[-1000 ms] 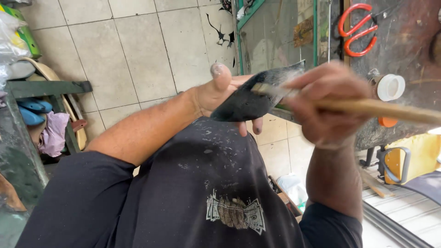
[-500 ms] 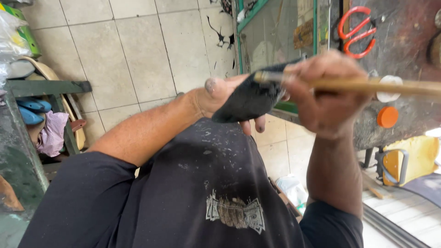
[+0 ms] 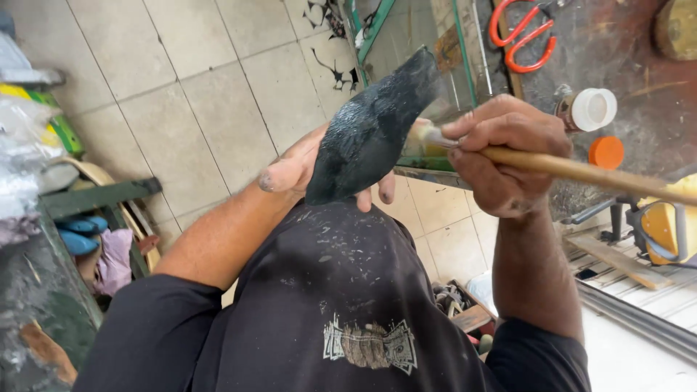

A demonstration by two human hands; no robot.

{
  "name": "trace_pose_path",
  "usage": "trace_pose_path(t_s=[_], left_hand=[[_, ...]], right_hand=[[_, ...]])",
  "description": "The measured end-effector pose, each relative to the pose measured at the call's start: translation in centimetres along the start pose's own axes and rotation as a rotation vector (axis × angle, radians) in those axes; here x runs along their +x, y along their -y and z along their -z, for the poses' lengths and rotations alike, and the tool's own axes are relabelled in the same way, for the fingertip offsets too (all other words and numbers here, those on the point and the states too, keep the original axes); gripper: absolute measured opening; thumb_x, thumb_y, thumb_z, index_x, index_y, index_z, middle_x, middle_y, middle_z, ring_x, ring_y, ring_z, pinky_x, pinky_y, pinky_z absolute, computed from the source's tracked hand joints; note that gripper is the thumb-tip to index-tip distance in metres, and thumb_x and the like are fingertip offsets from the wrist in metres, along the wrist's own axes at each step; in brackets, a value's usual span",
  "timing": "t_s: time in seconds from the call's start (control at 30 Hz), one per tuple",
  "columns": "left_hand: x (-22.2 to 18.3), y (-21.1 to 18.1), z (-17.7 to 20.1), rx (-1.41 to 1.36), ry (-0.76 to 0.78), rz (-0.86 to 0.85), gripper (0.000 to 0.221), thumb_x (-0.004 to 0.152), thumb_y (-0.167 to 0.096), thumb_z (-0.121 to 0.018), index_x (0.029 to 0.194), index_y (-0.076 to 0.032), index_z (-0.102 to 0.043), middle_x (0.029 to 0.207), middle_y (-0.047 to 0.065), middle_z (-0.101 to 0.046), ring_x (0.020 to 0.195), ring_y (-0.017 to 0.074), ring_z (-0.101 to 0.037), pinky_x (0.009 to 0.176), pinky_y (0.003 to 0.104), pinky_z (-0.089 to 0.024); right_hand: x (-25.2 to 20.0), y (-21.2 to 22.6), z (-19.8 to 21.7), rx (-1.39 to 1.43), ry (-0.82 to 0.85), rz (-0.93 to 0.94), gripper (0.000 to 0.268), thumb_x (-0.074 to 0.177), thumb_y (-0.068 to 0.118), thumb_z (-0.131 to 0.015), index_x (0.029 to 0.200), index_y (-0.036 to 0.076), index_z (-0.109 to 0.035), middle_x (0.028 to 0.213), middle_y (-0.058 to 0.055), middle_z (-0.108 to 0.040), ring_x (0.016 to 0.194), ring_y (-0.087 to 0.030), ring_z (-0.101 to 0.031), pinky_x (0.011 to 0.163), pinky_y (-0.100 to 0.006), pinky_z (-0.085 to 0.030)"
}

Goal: Applying glue to a shoe sole component using a brush at a repair bench

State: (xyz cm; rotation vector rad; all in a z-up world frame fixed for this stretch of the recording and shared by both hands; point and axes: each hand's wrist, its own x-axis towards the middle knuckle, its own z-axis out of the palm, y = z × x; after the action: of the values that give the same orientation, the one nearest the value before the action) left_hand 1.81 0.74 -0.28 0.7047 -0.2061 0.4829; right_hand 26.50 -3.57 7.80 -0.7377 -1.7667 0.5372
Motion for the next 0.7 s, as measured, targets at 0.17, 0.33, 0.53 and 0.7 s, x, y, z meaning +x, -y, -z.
trace_pose_path(t_s=[0.17, 0.33, 0.53, 0.7], left_hand=[[1.0, 0.3, -0.1, 0.022, 0.023, 0.067, 0.153, 0.056, -0.072, -0.089, 0.163, 0.002, -0.008, 0.163, 0.024, -0.027, 0.120, 0.0432, -0.066, 0.087, 0.052, -0.068], [1.8, 0.8, -0.5, 0.066, 0.038, 0.138, 0.147, 0.060, -0.073, -0.086, 0.161, 0.002, -0.010, 0.155, 0.028, -0.035, 0.121, 0.0453, -0.065, 0.090, 0.055, -0.066], [1.9, 1.7, -0.9, 0.092, 0.044, 0.212, 0.140, 0.065, -0.073, -0.084, 0.159, 0.002, -0.011, 0.147, 0.033, -0.042, 0.122, 0.0473, -0.065, 0.094, 0.057, -0.063], [3.6, 2.9, 0.1, 0.080, 0.066, 0.272, 0.136, 0.068, -0.074, -0.082, 0.157, 0.002, -0.013, 0.141, 0.036, -0.048, 0.122, 0.0488, -0.064, 0.097, 0.059, -0.062]], right_hand=[[-0.5, -0.2, 0.4, 0.078, -0.167, 0.101, 0.007, 0.097, -0.001, -0.065, 0.097, 0.002, -0.058, 0.096, -0.020, -0.066, 0.073, -0.023, -0.069, 0.064, -0.028, -0.062], [-2.1, 0.5, 1.1, 0.071, -0.238, 0.041, 0.013, 0.084, -0.004, -0.069, 0.083, 0.009, -0.065, 0.082, -0.011, -0.069, 0.070, -0.019, -0.070, 0.052, -0.023, -0.051], [-5.1, 0.5, 2.2, 0.127, -0.240, -0.061, 0.021, 0.075, -0.013, -0.065, 0.080, 0.007, -0.065, 0.078, -0.010, -0.068, 0.069, -0.021, -0.070, 0.052, -0.025, -0.055], [-4.9, 3.2, 3.2, 0.010, -0.228, -0.131, 0.012, 0.084, 0.001, -0.072, 0.077, 0.005, -0.063, 0.079, -0.015, -0.068, 0.061, -0.018, -0.061, 0.055, -0.025, -0.049]])
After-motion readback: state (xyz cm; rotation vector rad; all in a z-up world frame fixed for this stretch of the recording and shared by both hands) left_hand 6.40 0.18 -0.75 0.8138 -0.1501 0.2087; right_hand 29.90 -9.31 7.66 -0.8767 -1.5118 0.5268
